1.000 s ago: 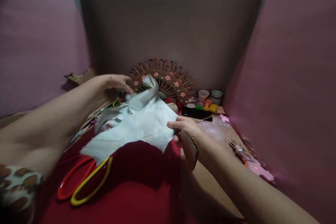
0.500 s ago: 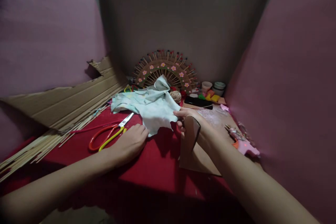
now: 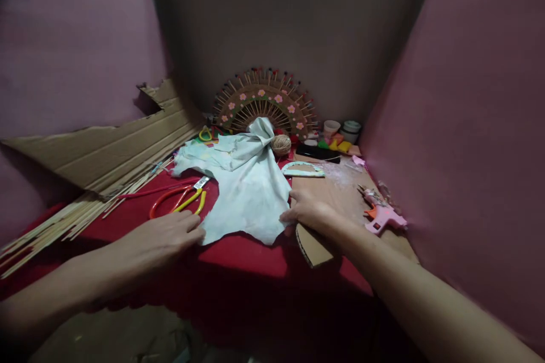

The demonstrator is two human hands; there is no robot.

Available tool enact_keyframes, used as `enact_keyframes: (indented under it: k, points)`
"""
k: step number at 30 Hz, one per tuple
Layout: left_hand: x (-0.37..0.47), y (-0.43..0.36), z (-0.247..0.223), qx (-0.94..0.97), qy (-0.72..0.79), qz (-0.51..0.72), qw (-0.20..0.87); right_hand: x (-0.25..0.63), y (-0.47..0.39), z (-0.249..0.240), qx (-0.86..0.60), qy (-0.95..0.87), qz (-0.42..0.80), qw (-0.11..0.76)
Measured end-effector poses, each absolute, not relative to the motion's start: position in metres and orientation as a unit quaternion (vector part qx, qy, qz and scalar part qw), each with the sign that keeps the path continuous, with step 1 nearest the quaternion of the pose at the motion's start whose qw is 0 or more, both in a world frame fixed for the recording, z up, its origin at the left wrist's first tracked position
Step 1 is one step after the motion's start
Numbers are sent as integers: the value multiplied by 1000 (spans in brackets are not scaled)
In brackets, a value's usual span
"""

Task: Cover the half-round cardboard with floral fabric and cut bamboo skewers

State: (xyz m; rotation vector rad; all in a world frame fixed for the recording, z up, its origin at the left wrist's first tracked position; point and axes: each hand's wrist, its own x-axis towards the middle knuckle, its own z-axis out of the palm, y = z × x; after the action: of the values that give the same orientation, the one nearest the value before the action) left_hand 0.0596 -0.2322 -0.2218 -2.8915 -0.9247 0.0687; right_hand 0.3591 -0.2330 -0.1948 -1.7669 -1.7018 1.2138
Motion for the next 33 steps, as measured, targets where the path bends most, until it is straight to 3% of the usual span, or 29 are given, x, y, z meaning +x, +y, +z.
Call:
enact_keyframes:
  k: [3,9,13,18,20,25,30,33]
  points:
    - [64,-233,-231,-949,-314,26,18,366,-239,-205,-639,-572,488,164]
    - [49,-233,-208,-950,-304,57,-49,381,-252,-193,-686,-568,432,142]
    - [51,-237,-194,-942,-320,-30,-91,375,-251,-177,-683,-585,337,278]
    - [112,-256,-193,-852,-345,-166,-358,329,-235,-173,-644,-600,211,424]
    - [137,-263,-197,-822,-332,-197,-418,310,-229,-178,-609,-589,171,503]
    - [151,-247,-200,-742,-373,-286,-479,298,-223,-185,-535,-557,260,579]
    - [124,-201,-197,-665,-371,-264,-592,321,-224,-184,-509,-564,377,529]
    - [110,-184,-195,-667,-386,-307,-558,330,-224,-189,-519,-561,404,502]
